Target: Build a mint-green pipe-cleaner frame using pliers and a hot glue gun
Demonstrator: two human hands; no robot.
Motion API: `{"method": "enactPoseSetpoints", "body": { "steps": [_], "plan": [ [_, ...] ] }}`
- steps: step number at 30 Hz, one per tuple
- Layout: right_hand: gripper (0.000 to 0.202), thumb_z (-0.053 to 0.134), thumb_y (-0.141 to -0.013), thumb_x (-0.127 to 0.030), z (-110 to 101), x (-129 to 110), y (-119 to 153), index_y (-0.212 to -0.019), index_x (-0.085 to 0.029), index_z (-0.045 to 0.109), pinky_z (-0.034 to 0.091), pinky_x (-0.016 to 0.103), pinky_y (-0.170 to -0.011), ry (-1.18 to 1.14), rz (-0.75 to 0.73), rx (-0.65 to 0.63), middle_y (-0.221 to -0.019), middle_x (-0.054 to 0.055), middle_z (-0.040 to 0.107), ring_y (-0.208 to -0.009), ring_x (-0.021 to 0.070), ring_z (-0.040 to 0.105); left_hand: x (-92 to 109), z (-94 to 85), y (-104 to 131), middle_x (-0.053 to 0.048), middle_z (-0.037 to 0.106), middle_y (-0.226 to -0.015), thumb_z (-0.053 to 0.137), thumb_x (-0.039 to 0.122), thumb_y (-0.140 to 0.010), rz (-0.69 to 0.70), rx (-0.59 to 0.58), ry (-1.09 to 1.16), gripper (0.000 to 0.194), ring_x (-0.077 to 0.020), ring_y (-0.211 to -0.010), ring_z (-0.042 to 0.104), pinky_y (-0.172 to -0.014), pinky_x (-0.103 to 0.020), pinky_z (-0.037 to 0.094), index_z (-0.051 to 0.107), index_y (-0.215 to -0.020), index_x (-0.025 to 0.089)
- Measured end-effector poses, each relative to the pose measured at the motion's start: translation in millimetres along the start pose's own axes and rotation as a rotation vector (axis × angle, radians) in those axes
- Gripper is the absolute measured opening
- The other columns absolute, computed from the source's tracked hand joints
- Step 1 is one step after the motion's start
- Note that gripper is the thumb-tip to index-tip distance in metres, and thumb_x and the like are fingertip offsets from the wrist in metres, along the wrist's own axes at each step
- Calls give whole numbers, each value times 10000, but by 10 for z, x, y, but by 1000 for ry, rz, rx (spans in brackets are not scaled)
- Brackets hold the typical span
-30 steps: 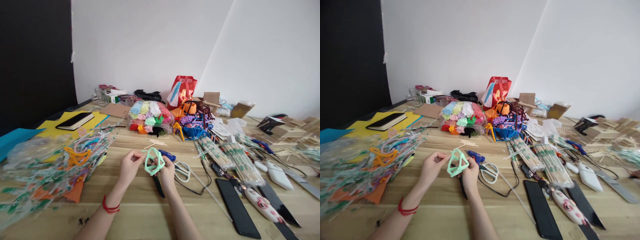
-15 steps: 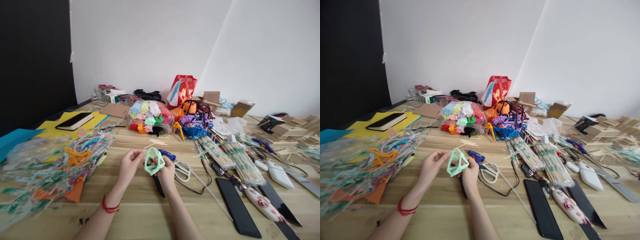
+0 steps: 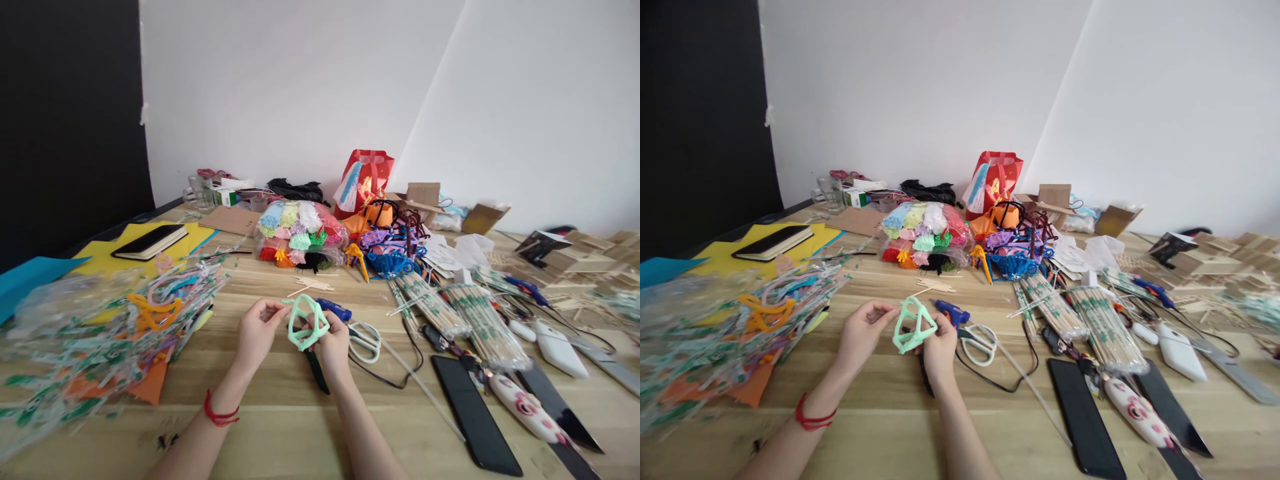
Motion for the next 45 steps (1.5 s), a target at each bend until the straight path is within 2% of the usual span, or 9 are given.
{"method": "enactPoseSetpoints", "body": {
  "steps": [8,14,19,22,25,28,33,37,45],
  "plan": [
    [235,686,-678,-363,0,0,3,-665,-165,560,341,200,-328,5,7,3,-534,-20,616,-336,94,485,-18,-11,-9,-16,659,-692,721,334,-626,19,4,18,277,-161,-665,646,-659,-275,515,559,-779,169],
    [227,690,-663,-353,1,7,-3,-657,-167,561,345,198,-321,-1,7,8,-535,-16,621,-349,104,506,45,-1,12,-70,709,-802,636,417,-722,-9,-14,-20,289,-191,-758,662,-741,-302,519,661,-850,160],
    [235,687,-668,-366,2,7,2,-658,-167,562,343,200,-322,9,10,12,-532,-18,618,-344,102,501,43,-50,14,-35,658,-601,542,537,-774,-22,53,-109,402,-174,-614,621,-636,-267,500,624,-637,168],
    [248,688,-675,-383,5,-5,11,-671,-165,570,341,199,-324,15,12,13,-541,-19,620,-348,102,505,46,-38,6,-45,674,-644,549,524,-773,48,29,-196,413,-182,-677,628,-684,-272,491,605,-553,179],
    [257,697,-668,-383,-1,-12,6,-654,-164,562,335,197,-319,6,5,19,-534,-21,616,-337,95,492,34,-18,-5,-76,710,-815,610,461,-737,96,-7,-159,293,-204,-786,648,-717,-288,504,680,-698,179],
    [249,697,-671,-373,-8,-11,0,-654,-165,560,338,195,-320,2,4,22,-533,-19,619,-338,90,483,1,-20,-17,-79,720,-860,655,415,-699,54,-18,-83,278,-206,-784,663,-723,-304,521,685,-835,174],
    [249,696,-667,-377,-9,-8,-1,-655,-166,562,341,195,-321,2,8,25,-533,-16,619,-342,94,489,43,-25,0,-45,709,-700,586,447,-761,21,-14,-119,295,-194,-703,656,-698,-290,514,687,-816,175],
    [251,696,-665,-376,-12,-4,-10,-640,-167,559,335,197,-314,-6,-8,27,-528,-22,609,-332,90,480,62,-5,21,-54,708,-717,550,494,-786,1,-11,-109,356,-199,-724,655,-709,-283,505,691,-759,168],
    [239,691,-677,-367,-10,9,-2,-664,-166,561,351,204,-325,-2,12,4,-539,-20,621,-344,98,492,36,135,49,-18,673,-733,543,458,-797,30,-203,-129,295,-170,-685,608,-634,-237,476,652,-770,185]
  ]
}}
Point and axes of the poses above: each hand's wrist, its own y-axis away from the middle knuckle, its own z-axis out of the palm, x = y × z, the point moved 6 cm from there along -y, towards the middle knuckle
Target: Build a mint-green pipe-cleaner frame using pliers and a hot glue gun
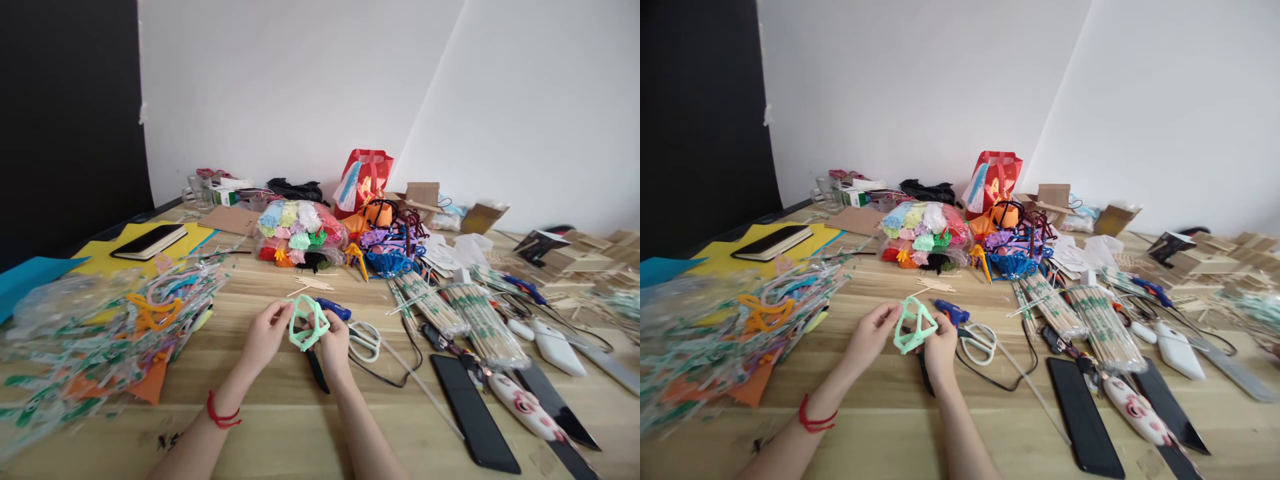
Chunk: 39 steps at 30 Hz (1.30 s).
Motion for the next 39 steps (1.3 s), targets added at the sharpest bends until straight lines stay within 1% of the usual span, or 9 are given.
{"method": "enactPoseSetpoints", "body": {
  "steps": [5,12,16,20,25,30,34,37,39],
  "plan": [
    [224,674,-703,-364,38,-12,31,-691,-162,579,349,208,-331,18,-1,-35,-540,-19,627,-337,94,474,46,-30,15,7,633,-685,469,431,-840,37,28,-117,276,-154,-643,580,-610,-225,450,600,-758,203],
    [234,684,-690,-368,34,-9,22,-679,-159,578,353,207,-322,6,0,-27,-533,-24,625,-315,85,455,77,-30,39,22,578,-604,392,425,-874,61,52,-262,304,-144,-556,534,-549,-230,400,532,-708,213],
    [255,698,-678,-375,9,-2,5,-669,-157,566,359,196,-331,-11,1,-6,-526,-22,620,-352,96,500,38,-100,3,6,609,-634,396,438,-874,54,109,-194,329,-152,-620,572,-637,-245,438,525,-683,203],
    [251,698,-687,-368,-1,-29,-4,-675,-154,567,356,186,-329,-26,-17,4,-531,-19,621,-359,94,509,24,-179,-23,-6,640,-651,502,460,-823,53,169,-107,313,-159,-657,604,-674,-252,465,569,-680,190],
    [256,683,-709,-381,15,-67,-3,-738,-147,585,319,166,-303,-16,-61,11,-575,-15,635,-333,64,469,-10,-160,-41,-46,716,-808,554,415,-793,29,133,-42,255,-184,-780,658,-731,-273,496,660,-799,184],
    [272,707,-693,-378,43,-30,-12,-768,-143,593,326,176,-293,-39,-34,-16,-609,-14,645,-294,52,445,-30,-135,-34,-49,729,-824,601,398,-749,12,129,-11,235,-190,-779,666,-742,-276,503,690,-792,185],
    [275,707,-698,-386,54,1,-18,-732,-137,597,355,175,-307,-78,-3,-49,-613,-3,647,-333,67,490,-16,-189,-2,-19,704,-717,605,402,-752,-23,207,-45,232,-160,-696,638,-679,-238,480,669,-724,180],
    [284,696,-711,-399,49,28,-27,-722,-135,594,366,167,-308,-136,27,-58,-630,13,658,-358,72,507,21,-232,16,24,599,-566,553,421,-796,2,258,-78,306,-122,-579,564,-589,-208,433,580,-608,180],
    [287,707,-697,-396,45,52,-42,-723,-138,585,353,160,-293,-204,57,-61,-669,29,677,-356,69,506,47,-229,24,39,533,-511,522,424,-818,33,252,-123,356,-106,-531,515,-553,-200,403,524,-558,181]
  ]
}}
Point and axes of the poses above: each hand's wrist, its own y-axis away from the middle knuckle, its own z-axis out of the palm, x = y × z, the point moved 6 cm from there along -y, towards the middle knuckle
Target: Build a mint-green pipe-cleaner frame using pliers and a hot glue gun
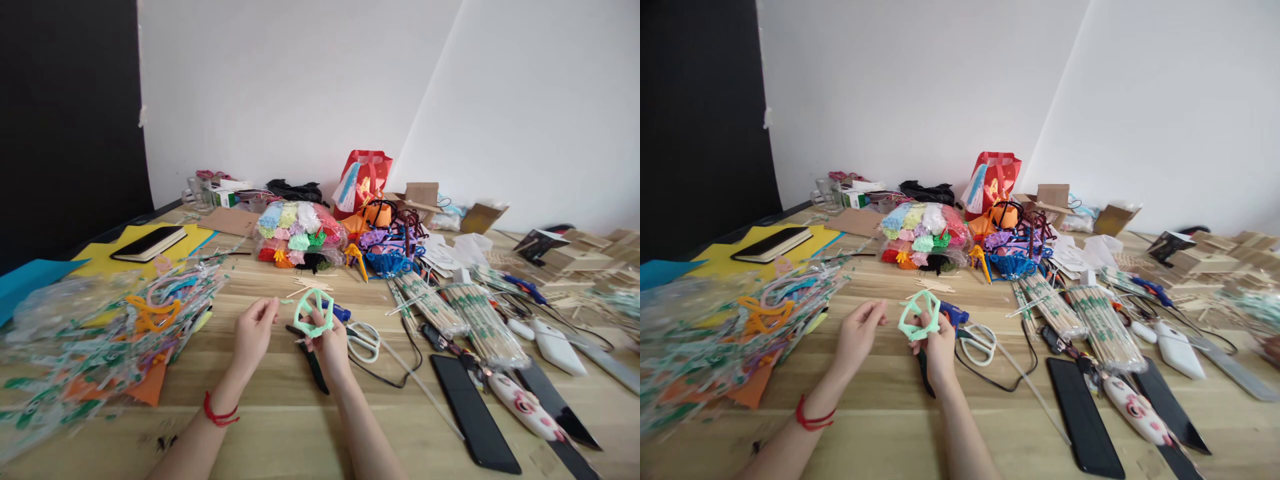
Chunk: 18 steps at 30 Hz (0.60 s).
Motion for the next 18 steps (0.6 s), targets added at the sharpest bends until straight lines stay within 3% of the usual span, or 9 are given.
{"method": "enactPoseSetpoints", "body": {
  "steps": [4,9,18],
  "plan": [
    [278,697,-694,-393,5,29,-32,-724,-145,576,294,148,-249,-123,56,-40,-660,34,682,-316,60,468,24,61,22,33,546,-486,512,438,-827,23,-74,-70,388,-107,-502,516,-534,-201,398,539,-540,179],
    [248,665,-694,-378,15,37,-24,-751,-143,612,313,155,-248,-214,139,-71,-709,55,701,-336,70,484,37,128,26,-23,723,-738,514,402,-832,53,-131,-4,291,-156,-705,664,-691,-226,491,674,-729,183],
    [246,684,-656,-360,16,27,-10,-728,-131,626,326,152,-261,-244,162,-9,-682,58,702,-337,69,493,-26,146,45,-45,744,-899,582,320,-779,97,-130,4,197,-198,-843,692,-805,-295,531,733,-841,210]
  ]
}}
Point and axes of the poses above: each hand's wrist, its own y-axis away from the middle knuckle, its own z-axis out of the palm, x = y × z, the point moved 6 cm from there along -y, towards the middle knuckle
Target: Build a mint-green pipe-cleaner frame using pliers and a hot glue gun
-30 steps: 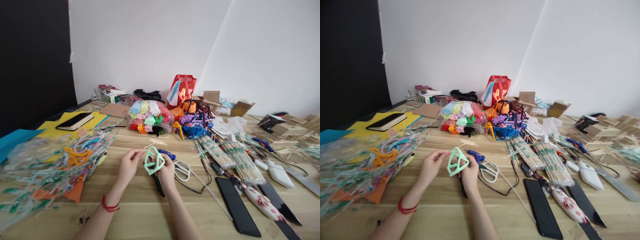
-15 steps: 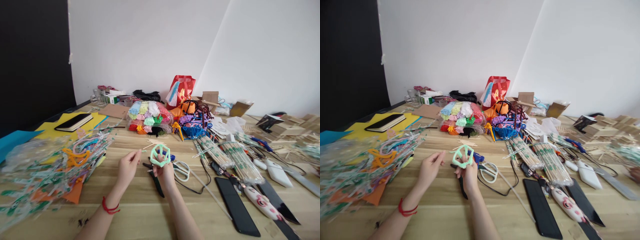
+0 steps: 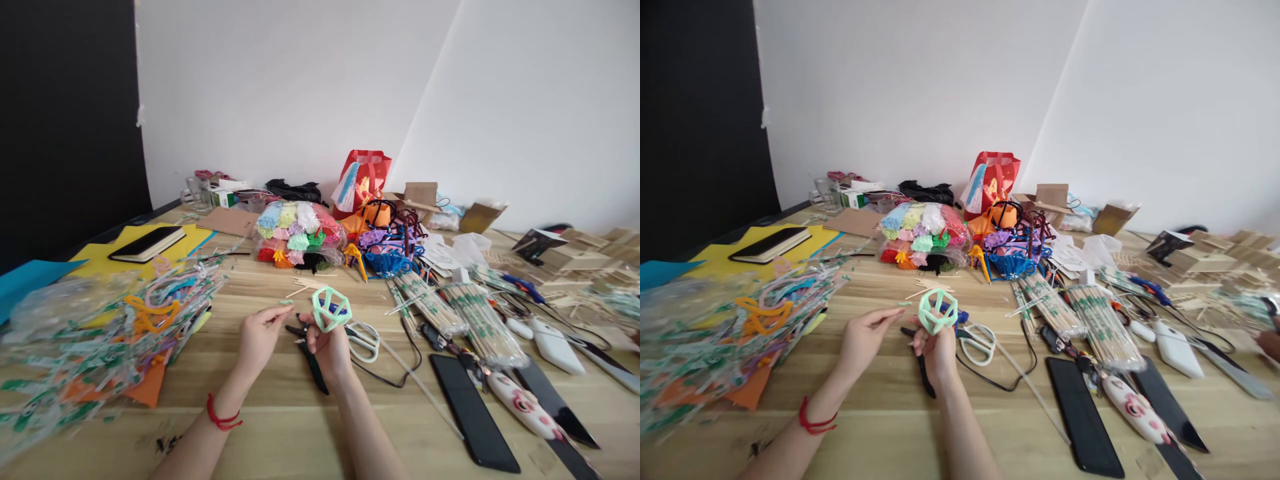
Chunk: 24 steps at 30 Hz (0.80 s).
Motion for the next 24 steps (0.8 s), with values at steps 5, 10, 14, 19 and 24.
{"method": "enactPoseSetpoints", "body": {
  "steps": [5,10,14,19,24],
  "plan": [
    [215,664,-660,-331,-14,-9,1,-735,-137,612,316,159,-263,6,-9,17,-683,62,706,-341,75,492,30,-43,16,-33,742,-728,667,383,-697,-28,88,-26,186,-190,-664,686,-636,-270,538,714,-715,205],
    [220,667,-663,-339,-48,12,-13,-748,-151,589,324,163,-274,12,0,33,-692,49,700,-348,74,489,113,-68,32,-2,660,-515,624,467,-740,-37,92,-120,353,-135,-497,604,-523,-217,460,599,-529,185],
    [203,646,-684,-335,-70,17,-26,-745,-152,582,310,166,-273,11,-8,46,-687,45,696,-346,75,486,154,-56,39,-1,650,-511,540,450,-815,-7,59,-123,390,-126,-500,607,-537,-202,452,574,-528,188],
    [202,654,-672,-327,-58,9,-19,-741,-146,597,314,162,-275,7,-8,37,-681,46,699,-343,72,484,175,-24,47,-44,724,-717,480,378,-859,61,32,-151,283,-162,-676,670,-662,-229,491,647,-732,189],
    [197,656,-660,-325,-70,4,-18,-714,-142,607,320,163,-275,5,-7,59,-666,43,695,-339,71,477,182,-4,52,-61,726,-814,444,355,-883,91,13,-119,265,-176,-783,676,-747,-257,499,630,-795,188]
  ]
}}
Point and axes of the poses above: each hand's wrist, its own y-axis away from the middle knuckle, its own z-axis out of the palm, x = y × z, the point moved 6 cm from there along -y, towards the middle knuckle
